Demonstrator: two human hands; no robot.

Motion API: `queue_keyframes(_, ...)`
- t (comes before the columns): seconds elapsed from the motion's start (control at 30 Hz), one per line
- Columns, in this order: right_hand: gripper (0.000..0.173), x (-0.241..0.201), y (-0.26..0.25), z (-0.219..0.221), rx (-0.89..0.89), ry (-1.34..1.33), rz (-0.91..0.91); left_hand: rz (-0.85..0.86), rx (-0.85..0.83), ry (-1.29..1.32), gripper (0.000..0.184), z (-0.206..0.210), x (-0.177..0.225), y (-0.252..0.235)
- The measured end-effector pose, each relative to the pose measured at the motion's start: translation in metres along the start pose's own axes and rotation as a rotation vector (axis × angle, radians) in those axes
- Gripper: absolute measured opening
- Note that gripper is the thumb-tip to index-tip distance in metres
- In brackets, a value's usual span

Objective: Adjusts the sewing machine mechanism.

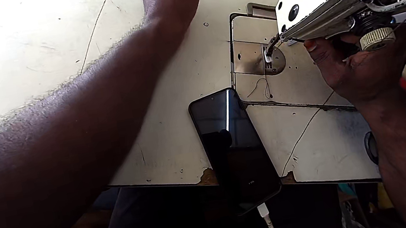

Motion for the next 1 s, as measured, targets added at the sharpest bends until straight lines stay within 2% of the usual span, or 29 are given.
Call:
queue_keyframes(0.2,0.047,0.003,0.004,0.004,-0.003,0.068,0.021,-0.023,-0.009,-0.027,0.021,-0.001,0.004,0.003)
queue_keyframes(0.53,0.048,0.001,0.007,0.005,-0.007,0.078,0.032,0.083,-0.035,0.0,0.019,0.0,-0.01,-0.005)
queue_keyframes(0.73,0.036,0.007,0.005,0.002,-0.053,-0.084,0.066,0.122,-0.051,0.071,0.023,0.001,-0.011,-0.003)
queue_keyframes(0.9,0.022,0.011,0.005,-0.004,-0.115,-0.325,0.063,0.137,-0.068,0.08,0.02,0.001,-0.009,-0.002)
queue_keyframes(1.0,0.022,0.009,0.005,-0.008,-0.11,-0.378,0.094,0.136,-0.076,0.06,0.017,0.0,-0.009,-0.001)
Point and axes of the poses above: each hand's wrist, its own y-axis away from the middle knuckle, its own z-axis out of the palm, x = y × z, the point moved 4 cm from there along -y, towards the middle knuckle, and after that the axes turned 13 degrees about -y, right-handed, at the moved point
